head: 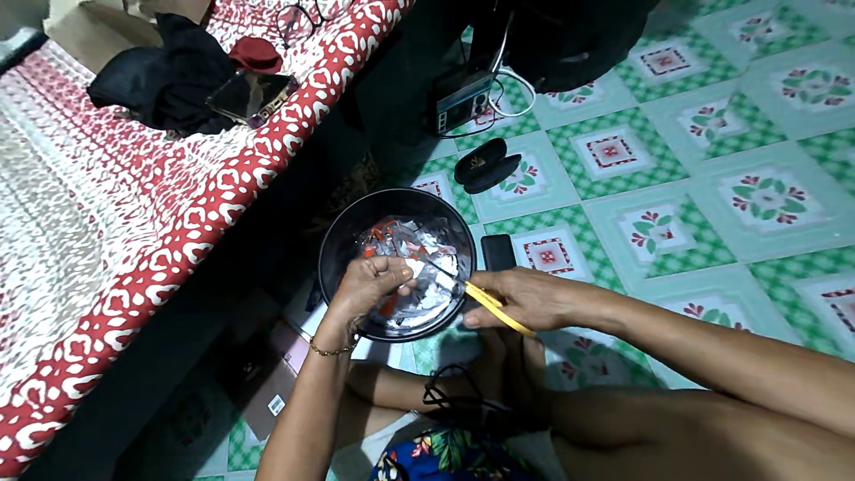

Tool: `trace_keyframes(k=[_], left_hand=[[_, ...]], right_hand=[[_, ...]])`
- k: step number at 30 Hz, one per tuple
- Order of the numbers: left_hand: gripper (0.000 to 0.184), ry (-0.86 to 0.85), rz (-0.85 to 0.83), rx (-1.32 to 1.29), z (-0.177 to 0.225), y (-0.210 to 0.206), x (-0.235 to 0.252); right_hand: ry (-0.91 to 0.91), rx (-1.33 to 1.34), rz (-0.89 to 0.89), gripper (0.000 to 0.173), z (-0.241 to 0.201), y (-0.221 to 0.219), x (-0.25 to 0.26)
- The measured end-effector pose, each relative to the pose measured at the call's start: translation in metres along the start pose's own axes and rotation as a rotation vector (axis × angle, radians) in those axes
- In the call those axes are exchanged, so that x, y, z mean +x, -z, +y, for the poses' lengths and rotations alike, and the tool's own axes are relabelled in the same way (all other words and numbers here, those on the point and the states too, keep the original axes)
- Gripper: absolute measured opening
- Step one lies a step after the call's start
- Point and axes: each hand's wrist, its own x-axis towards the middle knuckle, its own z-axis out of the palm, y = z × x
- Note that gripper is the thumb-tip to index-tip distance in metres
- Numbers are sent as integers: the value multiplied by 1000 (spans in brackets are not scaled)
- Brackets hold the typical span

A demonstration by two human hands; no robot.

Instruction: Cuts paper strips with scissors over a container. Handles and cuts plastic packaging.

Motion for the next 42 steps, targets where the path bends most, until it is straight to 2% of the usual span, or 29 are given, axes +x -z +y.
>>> trace_keyframes(k=[5,14,25,27,29,31,32,35,39,42], left_hand=[[15,-15,106,-94,-5,-8,2],[22,-36,16,-131,-12,-10,0],[21,-21,22,-133,-13,-14,-2],[14,-59,35,75,-15,-8,-1],[7,-128,83,547,-18,5,3],[13,-84,74,952,-17,13,8],[17,-31,44,1073,-16,13,10],[22,-3,-31,1218,-17,0,15],[26,51,-367,1193,-16,-23,38],[34,170,-488,1194,-25,-39,63]], right_hand=[[-16,-36,-46,54,-3,-2,1],[59,-16,-21,49,-2,-4,2],[92,125,17,35,3,-5,5],[83,69,11,36,3,-4,4],[40,-19,19,40,1,-2,3],[14,-76,31,46,2,-1,1],[13,-88,31,50,3,0,0],[36,-63,73,50,6,1,-4],[94,31,243,40,10,-3,-6],[97,95,297,36,9,-2,-8]])
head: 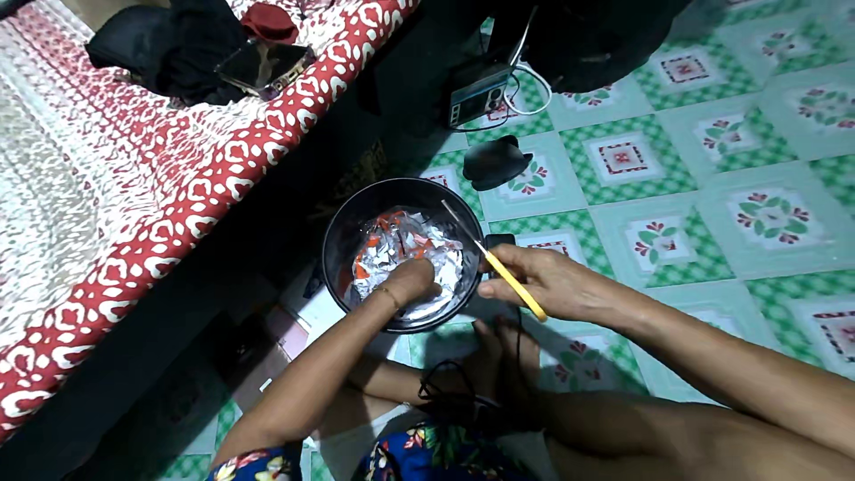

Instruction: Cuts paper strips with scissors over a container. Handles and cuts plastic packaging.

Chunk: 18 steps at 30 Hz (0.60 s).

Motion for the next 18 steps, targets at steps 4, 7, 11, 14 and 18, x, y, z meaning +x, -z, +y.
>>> trace_keyframes(k=[4,7,11,14,18], left_hand=[[41,17,-42,-34,11,-3,29],[35,79,-22,-34,23,-3,36],[30,59,1,-60,19,-4,40],[35,-26,41,-148,8,4,28],[37,-130,164,-316,-14,21,1]], right_hand=[[18,68,21,37,4,-2,0],[4,93,6,38,1,-2,-1],[19,92,24,41,5,-3,-3],[-10,120,40,39,8,-1,-4],[-53,107,13,39,12,1,-3]])
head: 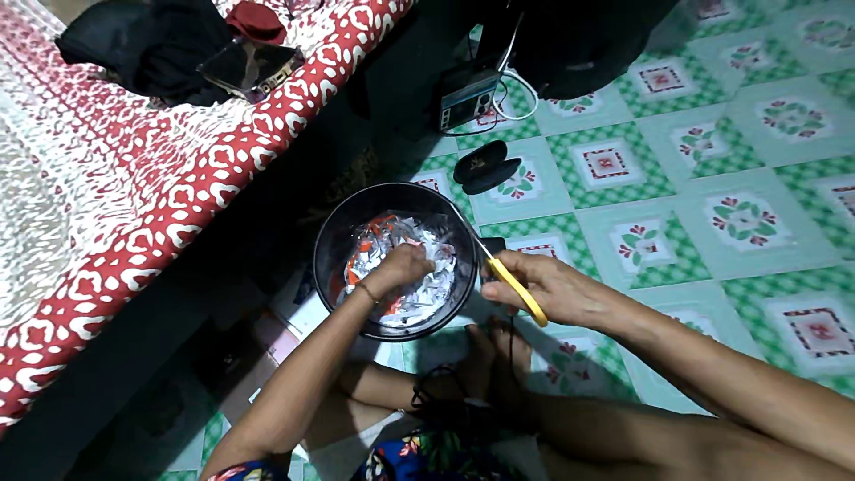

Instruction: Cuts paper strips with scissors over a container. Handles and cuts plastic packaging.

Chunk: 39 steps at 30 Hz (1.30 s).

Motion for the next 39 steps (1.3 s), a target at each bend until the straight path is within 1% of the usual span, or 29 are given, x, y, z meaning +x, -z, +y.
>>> trace_keyframes(k=[3,6,8,11,14,17,21,24,26,27,29,32,34,36,39], left_hand=[[37,-8,78,-162,-10,21,-24],[33,-101,184,-392,-27,26,-47],[32,-142,193,-526,-28,26,-62],[35,-135,140,-679,-22,23,-70],[40,-96,65,-705,-16,18,-72],[41,-91,-1,-725,-14,18,-73],[42,-89,-44,-723,-11,19,-72],[43,-81,-73,-711,-9,20,-71],[44,-76,-57,-722,-9,20,-70],[44,-75,-48,-721,-10,20,-69],[43,-63,-33,-722,-10,22,-68],[43,-53,-15,-733,-10,25,-67],[43,-49,-28,-730,-10,26,-67],[44,-48,-58,-716,-8,25,-65],[45,-32,-98,-700,-2,21,-64]], right_hand=[[-55,-14,-79,39,-5,0,5],[-86,-22,-166,43,-7,-3,9],[-77,-42,-226,44,-10,-4,11],[-64,-89,-330,46,-19,-4,14],[-17,-106,-327,48,-20,-7,16],[18,-68,-275,46,-18,-9,17],[14,-53,-271,42,-20,-6,15],[23,24,-238,32,-17,-4,12],[21,103,-227,24,-14,-3,12],[17,123,-227,23,-13,-3,11],[11,105,-236,25,-10,-1,12],[-8,-78,-306,41,-10,3,10],[-40,-167,-360,49,-16,4,7],[-54,-207,-384,51,-20,3,7],[5,-178,-337,48,-17,-3,10]])
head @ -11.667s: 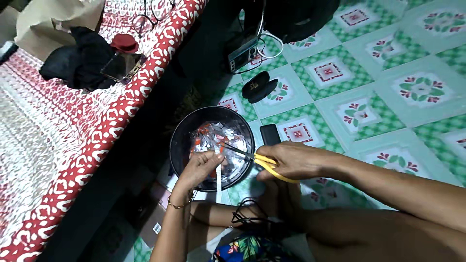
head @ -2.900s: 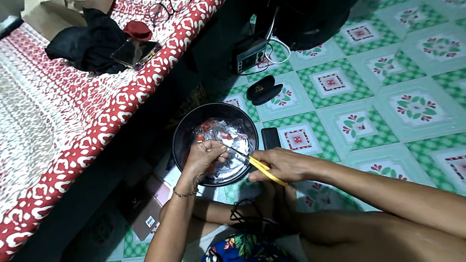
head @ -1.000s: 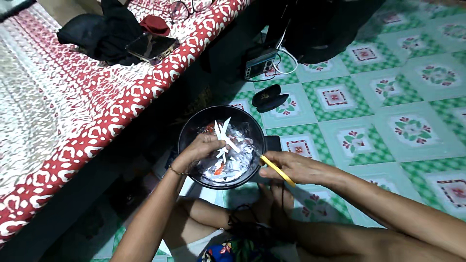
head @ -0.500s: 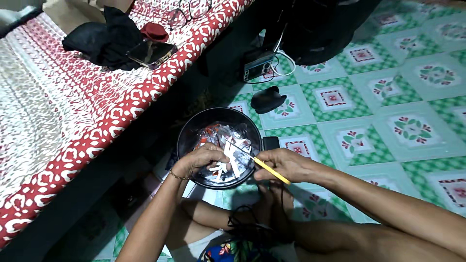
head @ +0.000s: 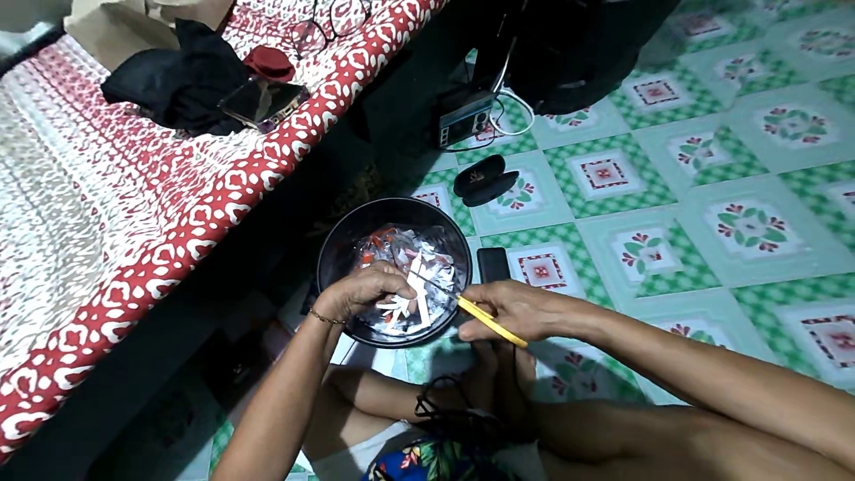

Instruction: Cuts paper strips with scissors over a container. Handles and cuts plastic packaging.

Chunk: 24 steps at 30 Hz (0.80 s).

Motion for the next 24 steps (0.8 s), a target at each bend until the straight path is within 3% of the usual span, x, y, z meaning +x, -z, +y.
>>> trace_keyframes(k=[7,13,24], left_hand=[[43,-25,-2,-8,-8,8,-1],[43,-40,9,-58,-10,11,-5],[41,-49,-112,-78,-13,10,5]], right_hand=[[27,193,53,31,4,-1,2],[-6,-65,-63,52,-3,4,-3],[59,-4,57,47,4,-3,2]])
